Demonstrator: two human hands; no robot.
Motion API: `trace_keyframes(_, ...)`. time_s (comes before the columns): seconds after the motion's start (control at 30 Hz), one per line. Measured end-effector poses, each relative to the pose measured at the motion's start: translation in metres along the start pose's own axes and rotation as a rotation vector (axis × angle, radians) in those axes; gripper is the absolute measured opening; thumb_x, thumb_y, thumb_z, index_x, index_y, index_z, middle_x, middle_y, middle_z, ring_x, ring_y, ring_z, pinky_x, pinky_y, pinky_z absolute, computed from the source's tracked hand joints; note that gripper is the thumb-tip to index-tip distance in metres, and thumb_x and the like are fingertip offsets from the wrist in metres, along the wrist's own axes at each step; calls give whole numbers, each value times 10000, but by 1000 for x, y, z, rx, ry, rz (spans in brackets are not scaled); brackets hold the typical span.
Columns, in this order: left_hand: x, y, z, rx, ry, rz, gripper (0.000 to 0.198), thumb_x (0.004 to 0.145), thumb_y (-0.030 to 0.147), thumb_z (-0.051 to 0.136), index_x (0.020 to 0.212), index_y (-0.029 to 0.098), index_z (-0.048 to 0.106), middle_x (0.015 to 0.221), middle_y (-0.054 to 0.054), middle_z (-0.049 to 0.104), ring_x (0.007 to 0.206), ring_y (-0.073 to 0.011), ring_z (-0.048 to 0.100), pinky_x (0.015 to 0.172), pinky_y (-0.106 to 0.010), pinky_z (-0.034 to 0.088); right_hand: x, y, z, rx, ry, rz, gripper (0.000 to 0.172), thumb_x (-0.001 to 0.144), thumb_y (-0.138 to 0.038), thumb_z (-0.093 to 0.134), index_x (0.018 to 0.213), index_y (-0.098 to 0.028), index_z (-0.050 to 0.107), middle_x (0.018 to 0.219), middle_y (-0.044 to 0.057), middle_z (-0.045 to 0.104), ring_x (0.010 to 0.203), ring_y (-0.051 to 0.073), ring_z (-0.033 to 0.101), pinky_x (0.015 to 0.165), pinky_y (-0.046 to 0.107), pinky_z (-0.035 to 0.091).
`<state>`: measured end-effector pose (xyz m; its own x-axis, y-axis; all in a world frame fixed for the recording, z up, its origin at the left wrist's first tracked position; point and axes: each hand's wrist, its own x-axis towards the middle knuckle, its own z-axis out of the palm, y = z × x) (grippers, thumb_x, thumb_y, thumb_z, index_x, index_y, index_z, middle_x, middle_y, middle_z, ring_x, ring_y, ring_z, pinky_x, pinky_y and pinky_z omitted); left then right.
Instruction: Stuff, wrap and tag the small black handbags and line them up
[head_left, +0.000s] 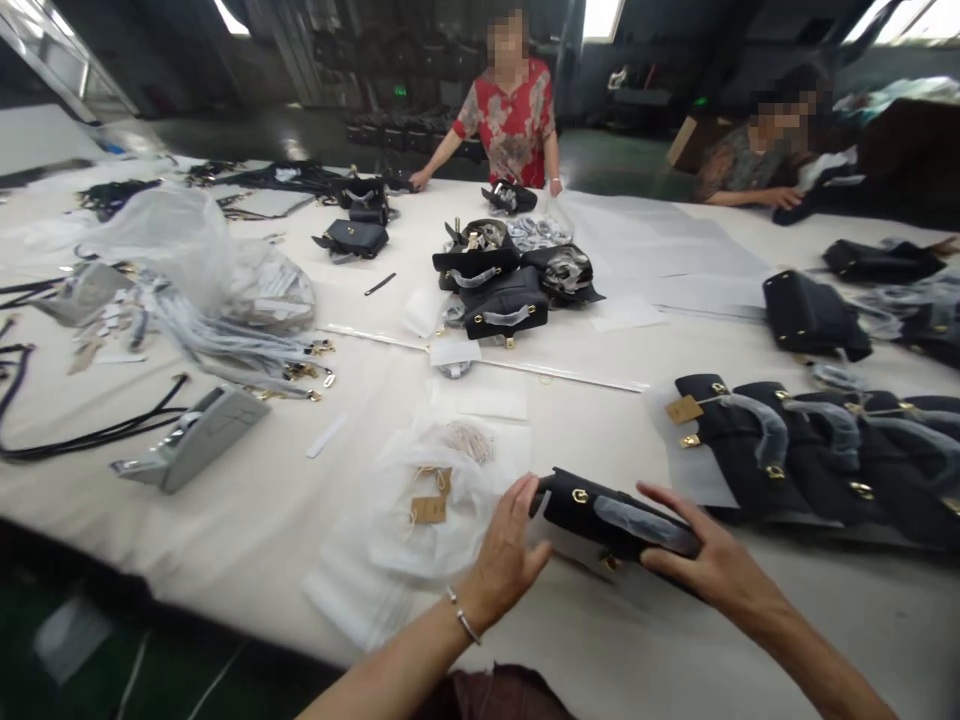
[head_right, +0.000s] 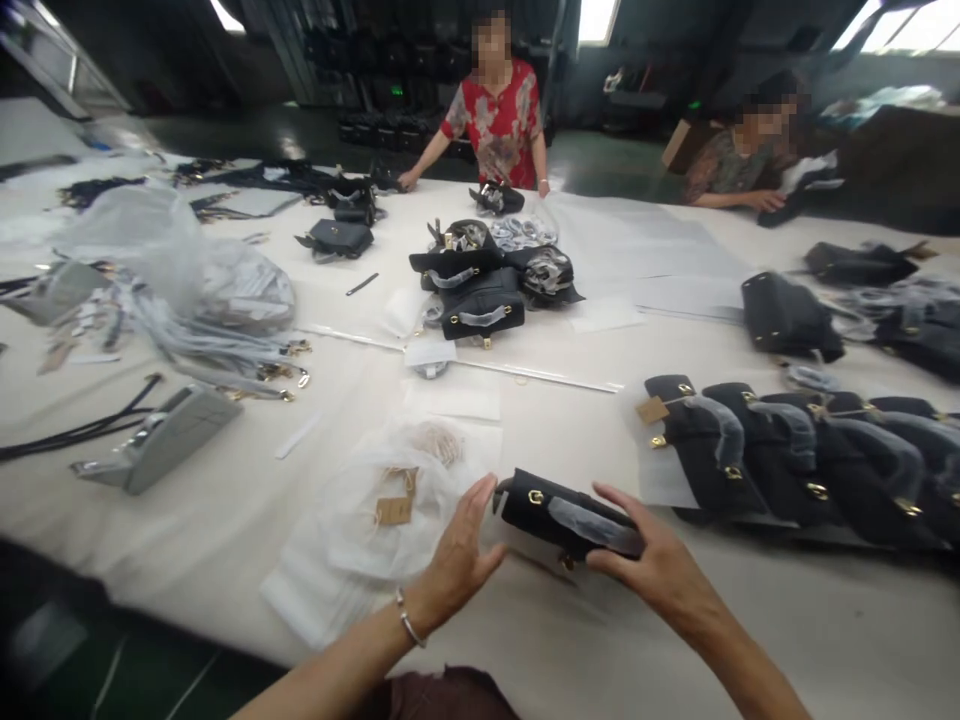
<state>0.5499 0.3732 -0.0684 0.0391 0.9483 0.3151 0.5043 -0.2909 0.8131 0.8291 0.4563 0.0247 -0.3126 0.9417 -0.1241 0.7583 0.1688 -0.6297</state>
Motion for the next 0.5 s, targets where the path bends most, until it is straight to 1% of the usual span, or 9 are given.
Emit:
trace_keyframes(0.07, -3, 2, -4, 30, -3, 11, 955, 773, 138, 714, 1539, 231, 151, 1539, -164, 344, 1449, -307, 316, 1170, -564, 352, -8, 20, -3, -85, 15, -18, 927, 633, -479, 788, 1451, -257, 413, 1467, 113, 505, 1333, 355, 481, 1118, 496, 407)
trace_keyframes(0.13, 2, -3, -4, 34, -36, 17, 1041, 740, 208, 796, 1540, 217, 131, 1545, -184, 335, 1449, -317, 315, 1166, -559, 356, -20, 44, 0, -171, 56, -57, 993, 609, -484, 786, 1471, -224, 367, 1477, 148, 483, 1342, 378, 464, 1115, 530, 404)
trace_keyframes(0.2, 16, -12, -1, 25, -103, 47, 1055, 717, 261, 829, 1530, 199, 158, 1548, -197, 335, 1448, -324, 318, 1166, -545, 352, -32, 69, 6, -226, 75, -111, 922, 628, -497, 767, 1433, -230, 404, 1417, 155, 538, 1292, 385, 517, 1078, 540, 446)
trace_keyframes(0.23, 25, -17, 0, 15, -156, 70, 995, 729, 262, 817, 1513, 190, 209, 1534, -189, 367, 1433, -315, 349, 1163, -516, 364, -35, 81, 9, -238, 82, -147, 856, 656, -504, 747, 1408, -249, 426, 1379, 146, 569, 1262, 380, 547, 1062, 539, 464)
trace_keyframes(0.3, 47, -27, 2, 13, -297, 97, 751, 781, 227, 748, 1427, 187, 369, 1440, -139, 506, 1336, -268, 488, 1106, -419, 439, -38, 100, 14, -254, 95, -225, 697, 726, -500, 689, 1353, -291, 466, 1309, 128, 616, 1197, 369, 599, 1037, 535, 488)
trace_keyframes(0.33, 59, -30, 3, 30, -372, 94, 613, 803, 214, 711, 1357, 193, 450, 1357, -102, 583, 1249, -241, 565, 1042, -367, 485, -36, 107, 16, -262, 104, -254, 631, 752, -488, 660, 1330, -307, 481, 1277, 123, 635, 1161, 367, 622, 1021, 535, 501)
trace_keyframes(0.4, 82, -35, 3, 92, -486, 68, 406, 820, 229, 682, 1206, 206, 561, 1180, -43, 679, 1062, -208, 658, 887, -300, 540, -30, 116, 17, -280, 126, -287, 553, 767, -468, 621, 1291, -332, 505, 1211, 120, 667, 1084, 373, 661, 971, 539, 529)
trace_keyframes(0.47, 98, -34, 2, 145, -524, 49, 315, 813, 271, 699, 1108, 207, 610, 1072, -24, 707, 959, -210, 681, 790, -286, 546, -23, 120, 15, -296, 154, -286, 525, 758, -479, 605, 1265, -370, 520, 1177, 120, 682, 1035, 378, 679, 923, 524, 549)
trace_keyframes(0.5, 101, -31, 1, 156, -523, 45, 311, 813, 274, 702, 1104, 203, 616, 1060, -28, 709, 952, -213, 682, 780, -287, 545, -21, 121, 14, -304, 165, -283, 516, 754, -491, 600, 1254, -386, 526, 1169, 116, 687, 1024, 378, 684, 899, 513, 559)
